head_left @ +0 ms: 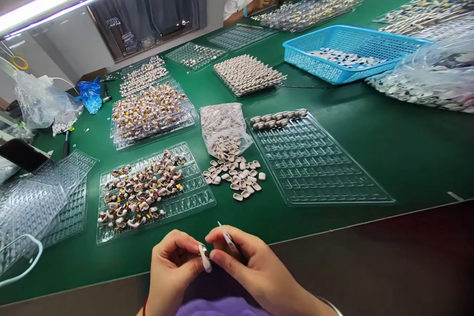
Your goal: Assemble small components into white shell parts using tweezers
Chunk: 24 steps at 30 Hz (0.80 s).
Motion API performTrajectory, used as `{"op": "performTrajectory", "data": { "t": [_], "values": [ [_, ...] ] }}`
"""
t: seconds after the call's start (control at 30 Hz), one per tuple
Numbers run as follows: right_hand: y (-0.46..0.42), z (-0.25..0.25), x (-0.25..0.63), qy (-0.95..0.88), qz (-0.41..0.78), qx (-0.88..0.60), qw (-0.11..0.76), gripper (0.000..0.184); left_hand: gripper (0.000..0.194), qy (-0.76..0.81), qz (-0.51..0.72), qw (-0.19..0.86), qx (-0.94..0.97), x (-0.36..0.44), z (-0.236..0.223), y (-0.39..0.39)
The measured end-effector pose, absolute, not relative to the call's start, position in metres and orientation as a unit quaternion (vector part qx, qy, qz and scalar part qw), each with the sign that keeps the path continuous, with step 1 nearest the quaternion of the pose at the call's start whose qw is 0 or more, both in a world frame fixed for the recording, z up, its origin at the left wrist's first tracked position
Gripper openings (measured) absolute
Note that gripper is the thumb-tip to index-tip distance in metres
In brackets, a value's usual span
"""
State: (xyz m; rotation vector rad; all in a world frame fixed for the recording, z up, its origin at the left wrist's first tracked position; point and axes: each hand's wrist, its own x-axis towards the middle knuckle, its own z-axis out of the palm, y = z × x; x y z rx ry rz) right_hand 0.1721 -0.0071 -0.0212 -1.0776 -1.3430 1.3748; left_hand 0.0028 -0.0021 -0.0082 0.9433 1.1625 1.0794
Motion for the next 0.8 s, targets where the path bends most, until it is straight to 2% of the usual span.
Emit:
{"op": "performTrajectory", "data": {
  "t": [0.13, 0.53, 0.67, 0.8],
  "values": [
    [-0.005, -0.022, 0.164, -0.502, 0.614, -0.439, 0.423, 0.038, 0.011, 0.514, 0.444, 0.553, 0.482, 0.002, -0.004, -0.004],
    [-0.012, -0.033, 0.167, -0.461, 0.658, -0.418, 0.424, 0.028, 0.013, 0.503, 0.448, 0.569, 0.471, 0.001, -0.003, -0.002],
    [-0.012, -0.033, 0.161, -0.488, 0.615, -0.451, 0.425, 0.026, 0.012, 0.499, 0.451, 0.584, 0.454, 0.0, -0.007, -0.001],
    [0.004, -0.035, 0.178, -0.606, 0.494, -0.464, 0.418, 0.016, 0.01, 0.498, 0.442, 0.609, 0.432, -0.004, -0.015, 0.001]
  ]
}}
